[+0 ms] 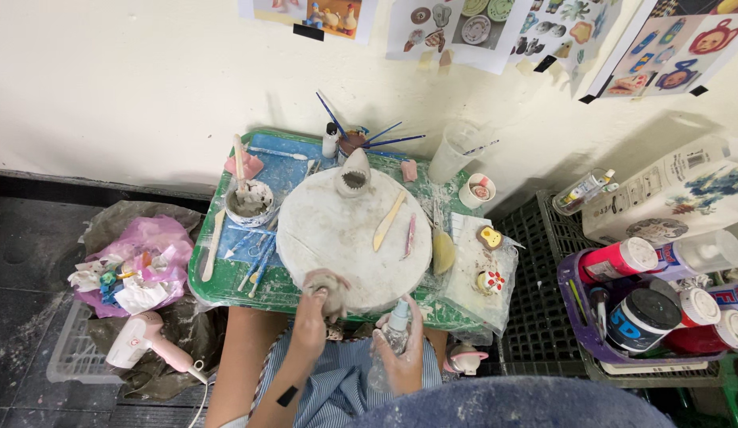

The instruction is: The person molds clay by hand and with wooden tools into a shark head and small figurines, wipes the surfaces with a sponge, and paints details onto the objects using a brush and a palette.

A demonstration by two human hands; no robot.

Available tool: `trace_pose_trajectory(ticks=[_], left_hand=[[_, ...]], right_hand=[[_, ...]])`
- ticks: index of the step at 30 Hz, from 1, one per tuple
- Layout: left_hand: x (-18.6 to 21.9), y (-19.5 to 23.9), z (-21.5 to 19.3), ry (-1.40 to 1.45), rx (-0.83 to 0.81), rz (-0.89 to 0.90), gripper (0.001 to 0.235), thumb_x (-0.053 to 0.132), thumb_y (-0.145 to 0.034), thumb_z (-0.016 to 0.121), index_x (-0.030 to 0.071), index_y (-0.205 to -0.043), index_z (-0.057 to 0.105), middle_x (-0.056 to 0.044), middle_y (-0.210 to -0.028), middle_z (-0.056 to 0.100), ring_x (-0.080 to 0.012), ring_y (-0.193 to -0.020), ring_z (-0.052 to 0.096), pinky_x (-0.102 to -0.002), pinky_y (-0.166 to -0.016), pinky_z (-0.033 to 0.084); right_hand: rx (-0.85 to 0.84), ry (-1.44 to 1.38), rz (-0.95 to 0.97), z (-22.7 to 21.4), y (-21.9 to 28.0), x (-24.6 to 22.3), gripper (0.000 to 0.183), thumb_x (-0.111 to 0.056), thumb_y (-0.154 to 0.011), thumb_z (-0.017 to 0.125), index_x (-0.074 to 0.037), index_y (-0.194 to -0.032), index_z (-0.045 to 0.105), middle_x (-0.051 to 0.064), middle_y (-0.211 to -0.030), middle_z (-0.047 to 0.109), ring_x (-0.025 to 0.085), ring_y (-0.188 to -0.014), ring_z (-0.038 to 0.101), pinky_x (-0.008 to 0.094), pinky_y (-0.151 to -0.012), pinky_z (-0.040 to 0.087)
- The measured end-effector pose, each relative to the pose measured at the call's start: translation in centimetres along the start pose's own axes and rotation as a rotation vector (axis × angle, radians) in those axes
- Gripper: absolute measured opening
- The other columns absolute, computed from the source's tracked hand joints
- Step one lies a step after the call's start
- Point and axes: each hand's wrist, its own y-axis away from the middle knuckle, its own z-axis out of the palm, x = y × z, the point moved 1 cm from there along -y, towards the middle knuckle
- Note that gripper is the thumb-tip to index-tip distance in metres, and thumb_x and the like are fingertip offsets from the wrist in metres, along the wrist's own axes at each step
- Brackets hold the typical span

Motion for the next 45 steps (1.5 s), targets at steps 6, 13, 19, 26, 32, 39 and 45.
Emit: trace_pose_trajectory(ticks=[6, 13, 19, 26, 32, 39, 45], left_hand=[[3.2, -1.2, -6.2, -0.446, 0.213, -0.06, 0.043, 0.039, -0.112, 0.027, 0.008, -0.125, 0.054, -0.009, -0.089, 0.049, -0.0177, -0.075, 0.049, -0.033, -0.067, 0.046], [9.4, -0.9, -11.5, -1.405, 0.536, 0.135, 0.054, 0.023, -0.082, 0.083, 0.007, -0.13, 0.062, -0.018, -0.126, 0.06, -0.0359, -0.108, 0.064, -0.045, -0.088, 0.052], [8.3, -1.3, -12.5, -1.431, 0.555, 0.129, 0.053, 0.035, -0.071, 0.09, 0.017, -0.117, 0.072, -0.007, -0.121, 0.068, -0.0322, -0.102, 0.067, -0.044, -0.088, 0.054], [6.0, -3.0, -12.3, -1.6, 0.535, 0.162, 0.062, 0.052, -0.074, 0.086, 0.013, -0.121, 0.072, -0.007, -0.118, 0.069, -0.0316, -0.102, 0.067, -0.048, -0.089, 0.05], [6.7, -2.4, -11.6, -1.542, 0.509, 0.272, 0.057, 0.045, -0.08, 0.084, 0.011, -0.124, 0.071, -0.009, -0.125, 0.065, -0.0318, -0.113, 0.062, -0.048, -0.098, 0.049], [7.8, -2.1, -7.6, -1.444, 0.38, 0.429, 0.025, 0.02, -0.087, 0.081, 0.018, -0.111, 0.073, 0.001, -0.125, 0.066, -0.0239, -0.121, 0.056, -0.046, -0.107, 0.037], [7.4, -2.4, -1.1, -1.359, 0.127, 0.488, 0.022, 0.018, -0.08, 0.081, 0.019, -0.101, 0.073, 0.004, -0.115, 0.068, -0.0214, -0.109, 0.059, -0.046, -0.096, 0.037]], right_hand=[[0.117, -0.05, -0.008, -1.2, -0.5, -0.1, 0.077, -0.001, -0.091, 0.059, -0.01, -0.158, 0.023, 0.013, -0.105, 0.063, 0.019, -0.071, 0.064, 0.034, -0.058, 0.059], [0.304, -0.179, -0.084, -4.3, -2.9, -3.8, 0.072, -0.003, -0.091, 0.055, -0.008, -0.157, 0.029, 0.011, -0.115, 0.063, 0.022, -0.084, 0.067, 0.037, -0.074, 0.062], [0.378, 0.316, -0.589, -3.5, -10.9, -8.2, 0.066, 0.008, -0.094, 0.062, -0.008, -0.149, 0.03, 0.009, -0.142, 0.045, 0.02, -0.124, 0.053, 0.034, -0.1, 0.048], [0.232, 0.402, -0.645, -3.6, -26.7, -6.9, 0.053, 0.009, -0.083, 0.077, -0.006, -0.127, 0.052, 0.009, -0.121, 0.061, 0.02, -0.114, 0.061, 0.034, -0.102, 0.048], [0.179, 0.515, -0.522, -5.2, -31.4, -2.0, 0.054, 0.0, -0.08, 0.08, -0.005, -0.125, 0.051, 0.007, -0.117, 0.066, 0.017, -0.107, 0.065, 0.031, -0.096, 0.051], [0.134, 0.592, -0.574, -5.9, -32.8, -0.4, 0.066, -0.004, -0.078, 0.086, -0.002, -0.134, 0.051, 0.01, -0.121, 0.068, 0.02, -0.109, 0.067, 0.032, -0.097, 0.053], [0.185, 0.756, -0.445, -5.9, -33.1, -0.8, 0.077, -0.011, -0.079, 0.09, -0.004, -0.142, 0.046, 0.016, -0.126, 0.066, 0.028, -0.113, 0.067, 0.037, -0.095, 0.054]])
